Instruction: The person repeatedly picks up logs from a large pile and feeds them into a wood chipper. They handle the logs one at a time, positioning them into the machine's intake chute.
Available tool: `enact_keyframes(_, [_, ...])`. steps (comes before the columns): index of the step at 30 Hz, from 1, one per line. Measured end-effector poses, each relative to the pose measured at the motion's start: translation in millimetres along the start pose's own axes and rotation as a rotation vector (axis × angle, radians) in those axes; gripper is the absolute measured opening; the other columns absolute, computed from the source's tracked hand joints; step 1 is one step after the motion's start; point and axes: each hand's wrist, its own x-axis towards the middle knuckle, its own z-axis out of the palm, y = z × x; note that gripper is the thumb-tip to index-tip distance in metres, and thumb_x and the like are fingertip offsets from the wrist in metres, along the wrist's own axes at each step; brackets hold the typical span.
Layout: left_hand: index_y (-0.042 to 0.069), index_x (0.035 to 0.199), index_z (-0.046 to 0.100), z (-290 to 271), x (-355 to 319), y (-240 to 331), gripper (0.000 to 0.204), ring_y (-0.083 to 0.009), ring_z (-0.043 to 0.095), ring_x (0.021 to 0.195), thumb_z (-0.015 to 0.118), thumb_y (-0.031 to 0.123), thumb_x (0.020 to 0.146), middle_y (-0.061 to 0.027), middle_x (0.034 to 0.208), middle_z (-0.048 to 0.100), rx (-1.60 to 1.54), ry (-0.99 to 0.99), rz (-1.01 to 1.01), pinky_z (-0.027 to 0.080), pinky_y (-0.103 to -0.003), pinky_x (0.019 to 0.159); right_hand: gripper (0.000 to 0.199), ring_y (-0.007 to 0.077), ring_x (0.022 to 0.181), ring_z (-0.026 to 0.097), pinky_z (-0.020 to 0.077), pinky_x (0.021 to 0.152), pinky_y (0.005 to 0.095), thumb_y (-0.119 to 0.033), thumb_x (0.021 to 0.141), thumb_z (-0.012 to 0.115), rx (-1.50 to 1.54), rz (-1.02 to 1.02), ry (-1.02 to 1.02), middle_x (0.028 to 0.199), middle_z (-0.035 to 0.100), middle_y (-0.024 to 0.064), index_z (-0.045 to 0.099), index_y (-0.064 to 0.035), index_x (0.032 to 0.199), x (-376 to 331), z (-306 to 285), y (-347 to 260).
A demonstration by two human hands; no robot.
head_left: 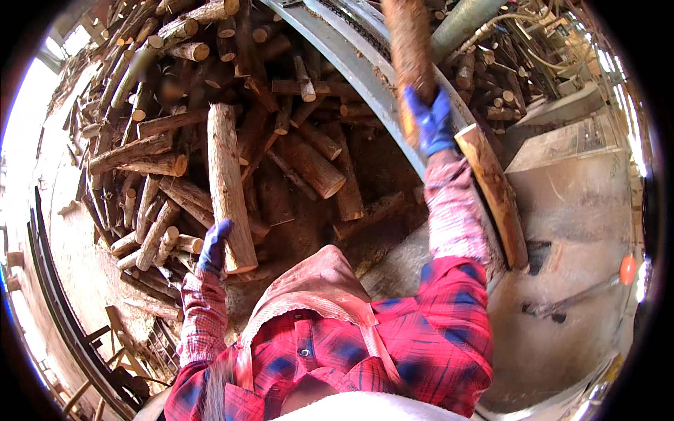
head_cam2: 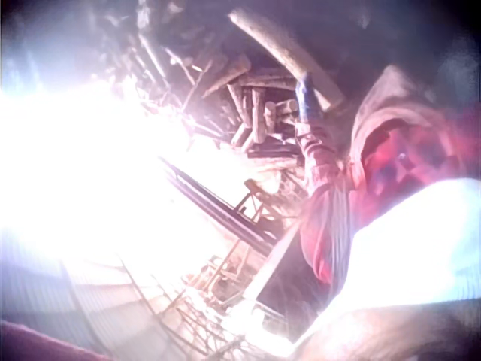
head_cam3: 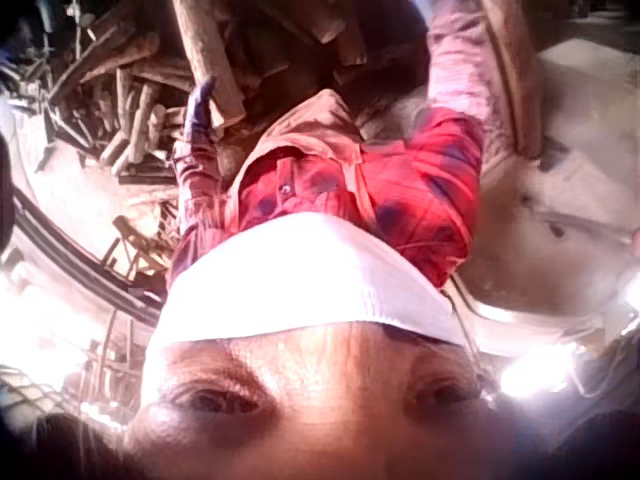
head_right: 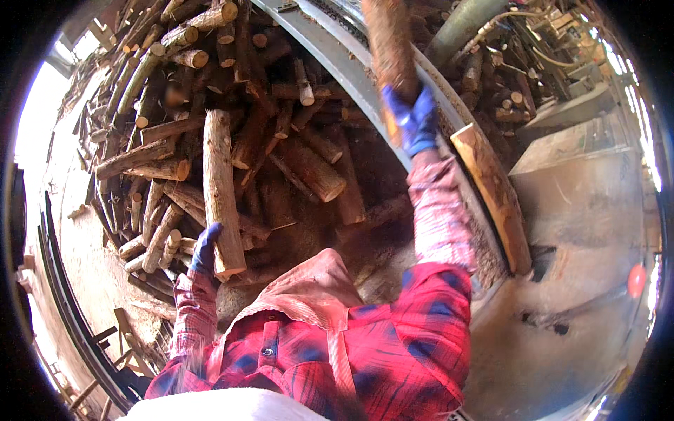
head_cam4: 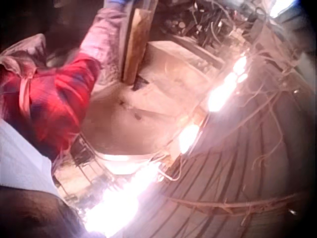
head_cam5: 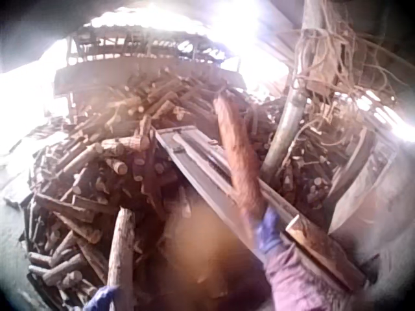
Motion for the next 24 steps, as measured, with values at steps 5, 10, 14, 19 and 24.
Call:
enact_keyframes(5, [0.001, 0.122, 0.059, 96, 44, 90, 0.052, -0.0185, 0.058, 0.104, 0.058, 0.042, 0.089, -0.0051, 0.109, 0.064, -0.114, -0.025, 0.103, 0.044, -0.034, 0.094, 0.074, 0.0322, 0.092, 0.064, 0.0503, 0.082, 0.0414, -0.049, 0.077, 0.075, -0.819, -0.162, 0.046, 0.105, 0.065, 0.0206, 0.048, -0.0035, 0.129, 114, -88, 36])
enact_keyframes(10, [0.001, 0.123, 0.055, 158, 65, 168, 0.058, -0.0142, 0.056, 0.096, 0.065, 0.043, 0.083, -0.0033, 0.105, 0.061, 0.067, 0.015, 0.470, 0.046, -0.030, 0.084, 0.090, 0.0411, 0.106, 0.060, 0.0472, 0.092, 0.0475, -0.059, 0.073, 0.069, -1.392, 0.025, -0.244, 0.114, 0.061, 0.0283, 0.041, -0.0044, 0.139, 66, -153, 142])
enact_keyframes(14, [-0.002, 0.130, 0.050, 216, 78, 234, 0.066, -0.0186, 0.057, 0.104, 0.066, 0.040, 0.081, -0.0084, 0.118, 0.059, -0.048, -0.096, 0.470, 0.045, -0.032, 0.091, 0.088, 0.0394, 0.103, 0.062, 0.0482, 0.091, 0.0467, -0.056, 0.072, 0.071, -1.364, 0.058, -0.262, 0.113, 0.062, 0.0264, 0.044, -0.0013, 0.136, 57, -161, 127])
enact_keyframes(19, [-0.003, 0.125, 0.050, 330, 110, 287, 0.061, -0.0189, 0.059, 0.101, 0.071, 0.031, 0.079, -0.0104, 0.113, 0.062, -0.097, -0.303, 0.654, 0.048, -0.035, 0.088, 0.088, 0.0393, 0.107, 0.060, 0.0460, 0.095, 0.0453, -0.054, 0.070, 0.074, -1.365, 0.131, -0.208, 0.117, 0.060, 0.0264, 0.045, -0.0023, 0.136, 37, -197, 109])
enact_keyframes(24, [-0.002, 0.116, 0.052, 374, 216, 162, 0.081, -0.0280, 0.062, 0.096, 0.078, 0.054, 0.064, -0.0192, 0.101, 0.064, 0.609, -0.212, 0.681, 0.051, -0.039, 0.080, 0.086, 0.0406, 0.116, 0.053, 0.0415, 0.100, 0.0462, -0.049, 0.074, 0.074, -1.167, -0.139, -0.033, 0.125, 0.054, 0.0282, 0.044, 0.0029, 0.135, 10, -180, 97])
